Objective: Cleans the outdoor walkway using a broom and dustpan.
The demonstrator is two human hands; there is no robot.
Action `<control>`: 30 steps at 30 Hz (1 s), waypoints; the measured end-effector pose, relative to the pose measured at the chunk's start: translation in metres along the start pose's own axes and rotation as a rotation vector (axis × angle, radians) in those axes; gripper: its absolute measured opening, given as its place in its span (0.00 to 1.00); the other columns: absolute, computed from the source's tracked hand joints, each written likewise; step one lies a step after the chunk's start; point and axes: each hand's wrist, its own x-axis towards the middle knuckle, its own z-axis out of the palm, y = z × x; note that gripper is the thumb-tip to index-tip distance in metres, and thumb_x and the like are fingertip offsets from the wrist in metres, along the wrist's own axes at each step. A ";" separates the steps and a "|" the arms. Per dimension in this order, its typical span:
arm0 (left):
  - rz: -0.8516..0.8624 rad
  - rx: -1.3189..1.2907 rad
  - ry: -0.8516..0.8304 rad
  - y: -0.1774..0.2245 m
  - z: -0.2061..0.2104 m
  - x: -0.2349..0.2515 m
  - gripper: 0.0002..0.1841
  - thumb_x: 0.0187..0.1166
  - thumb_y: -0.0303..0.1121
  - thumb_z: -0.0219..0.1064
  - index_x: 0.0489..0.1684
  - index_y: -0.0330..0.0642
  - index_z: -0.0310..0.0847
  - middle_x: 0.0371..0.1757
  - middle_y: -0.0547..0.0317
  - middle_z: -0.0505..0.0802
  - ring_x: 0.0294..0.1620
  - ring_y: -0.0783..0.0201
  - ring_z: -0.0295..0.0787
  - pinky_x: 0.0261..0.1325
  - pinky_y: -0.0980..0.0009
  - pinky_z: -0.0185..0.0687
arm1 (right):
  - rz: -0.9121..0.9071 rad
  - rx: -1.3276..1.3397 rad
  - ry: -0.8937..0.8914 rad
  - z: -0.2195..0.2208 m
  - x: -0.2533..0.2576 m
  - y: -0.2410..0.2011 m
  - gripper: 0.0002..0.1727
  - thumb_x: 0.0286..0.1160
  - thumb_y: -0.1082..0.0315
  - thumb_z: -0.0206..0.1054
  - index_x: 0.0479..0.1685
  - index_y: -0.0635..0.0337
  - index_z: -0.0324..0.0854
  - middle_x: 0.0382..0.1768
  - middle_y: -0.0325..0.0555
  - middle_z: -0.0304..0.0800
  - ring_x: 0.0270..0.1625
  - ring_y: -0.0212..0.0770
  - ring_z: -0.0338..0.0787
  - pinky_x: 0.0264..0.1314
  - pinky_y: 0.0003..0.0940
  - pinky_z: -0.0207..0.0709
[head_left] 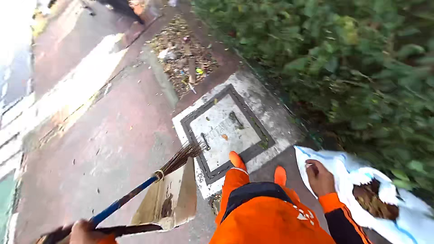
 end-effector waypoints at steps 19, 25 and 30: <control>0.633 -0.041 0.148 -0.098 0.227 0.309 0.31 0.68 0.53 0.72 0.52 0.29 0.76 0.32 0.56 0.88 0.32 0.79 0.84 0.43 0.80 0.84 | -0.312 0.525 -1.815 0.470 0.082 -0.675 0.39 0.87 0.38 0.42 0.90 0.51 0.57 0.63 0.53 0.85 0.47 0.44 0.91 0.43 0.43 0.87; 0.590 -0.030 0.068 -0.162 0.335 0.481 0.52 0.41 0.73 0.85 0.62 0.42 0.75 0.37 0.64 0.89 0.34 0.78 0.86 0.43 0.76 0.86 | 0.111 0.584 -1.298 0.596 0.206 -0.818 0.28 0.95 0.48 0.46 0.67 0.67 0.72 0.46 0.55 0.86 0.43 0.47 0.90 0.47 0.45 0.87; 0.437 0.077 0.411 -0.165 0.386 0.660 0.27 0.75 0.38 0.76 0.52 0.17 0.71 0.35 0.57 0.88 0.36 0.83 0.85 0.46 0.81 0.86 | 0.149 0.491 -1.235 0.683 0.416 -0.917 0.16 0.84 0.70 0.56 0.65 0.68 0.73 0.44 0.56 0.89 0.40 0.47 0.92 0.46 0.43 0.88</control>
